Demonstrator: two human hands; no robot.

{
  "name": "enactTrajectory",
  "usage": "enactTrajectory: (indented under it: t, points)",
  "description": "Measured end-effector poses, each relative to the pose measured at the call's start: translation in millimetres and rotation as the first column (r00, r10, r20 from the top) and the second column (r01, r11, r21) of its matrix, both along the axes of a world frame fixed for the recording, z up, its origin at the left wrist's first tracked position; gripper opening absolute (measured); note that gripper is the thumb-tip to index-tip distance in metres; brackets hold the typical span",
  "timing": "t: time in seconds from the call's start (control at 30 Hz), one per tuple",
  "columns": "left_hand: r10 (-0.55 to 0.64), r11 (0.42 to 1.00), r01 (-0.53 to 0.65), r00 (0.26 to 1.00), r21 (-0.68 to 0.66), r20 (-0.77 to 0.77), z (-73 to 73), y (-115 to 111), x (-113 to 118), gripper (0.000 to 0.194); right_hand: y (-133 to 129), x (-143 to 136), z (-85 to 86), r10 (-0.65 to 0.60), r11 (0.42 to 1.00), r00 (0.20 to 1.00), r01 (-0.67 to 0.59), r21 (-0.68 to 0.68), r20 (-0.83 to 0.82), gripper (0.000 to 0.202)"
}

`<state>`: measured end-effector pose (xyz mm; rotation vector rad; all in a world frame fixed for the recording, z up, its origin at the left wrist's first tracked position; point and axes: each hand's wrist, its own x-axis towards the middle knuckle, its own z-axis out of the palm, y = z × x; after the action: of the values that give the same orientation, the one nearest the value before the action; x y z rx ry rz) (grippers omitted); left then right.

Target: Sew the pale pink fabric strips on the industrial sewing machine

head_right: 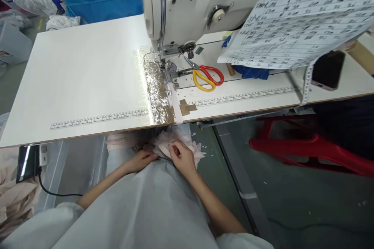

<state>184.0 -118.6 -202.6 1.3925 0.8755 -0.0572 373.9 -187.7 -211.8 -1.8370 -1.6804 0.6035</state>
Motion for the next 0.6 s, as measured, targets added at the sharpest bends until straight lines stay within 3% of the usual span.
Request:
enactTrajectory:
  t: [0.07,0.17,0.2,0.23,0.3,0.37,0.4,0.43,0.5,0.6]
  points:
    - [0.136,0.969,-0.11,0.985,-0.223,0.104,1.9,-3.4,15.7,0.049,0.0,-0.4,18.1,-0.003,1.0,0.998,0.004,0.024,-0.059,0.031]
    - [0.519,0.787,-0.379,0.833,-0.487,0.19,16.4,-2.9,30.9,0.05,1.3,-1.1,47.9,0.105,0.984,0.992,-0.093,0.153,-0.072,0.023]
    - [0.56,0.761,-0.403,0.804,-0.508,0.201,24.4,-0.7,33.0,0.051,3.2,-0.7,56.5,0.124,0.968,0.991,-0.109,0.224,-0.05,0.019]
    - [0.524,0.783,-0.366,0.824,-0.503,0.216,33.7,2.1,33.5,0.051,6.1,0.2,63.9,0.129,0.951,0.991,-0.115,0.286,-0.031,0.015]
    - [0.247,0.89,-0.111,0.932,-0.442,0.264,54.8,8.6,30.0,0.048,14.4,2.7,74.5,0.177,0.935,0.983,-0.152,0.321,-0.049,0.011]
    - [-0.095,0.941,0.186,0.947,-0.283,0.308,75.6,14.2,21.9,0.041,23.4,6.0,80.5,0.378,0.91,0.914,-0.336,0.244,-0.147,0.018]
    - [-0.204,0.947,0.269,0.927,-0.176,0.316,84.7,16.6,16.4,0.038,27.3,8.1,82.6,0.488,0.87,0.847,-0.453,0.195,-0.21,0.021]
    - [-0.264,0.952,0.298,0.911,-0.065,0.316,92.7,19.1,9.6,0.036,30.6,11.1,84.8,0.568,0.823,0.78,-0.546,0.159,-0.263,0.023]
    - [-0.266,0.963,0.24,0.919,0.124,0.291,105.6,25.1,-8.6,0.031,35.2,21.1,90.2,0.624,0.774,0.717,-0.622,0.12,-0.311,0.022]
    - [-0.192,0.953,0.136,0.963,0.27,0.191,123.7,40.5,-48.8,0.027,40.2,51.8,101.2,0.606,0.787,0.745,-0.613,0.072,-0.279,0.015]
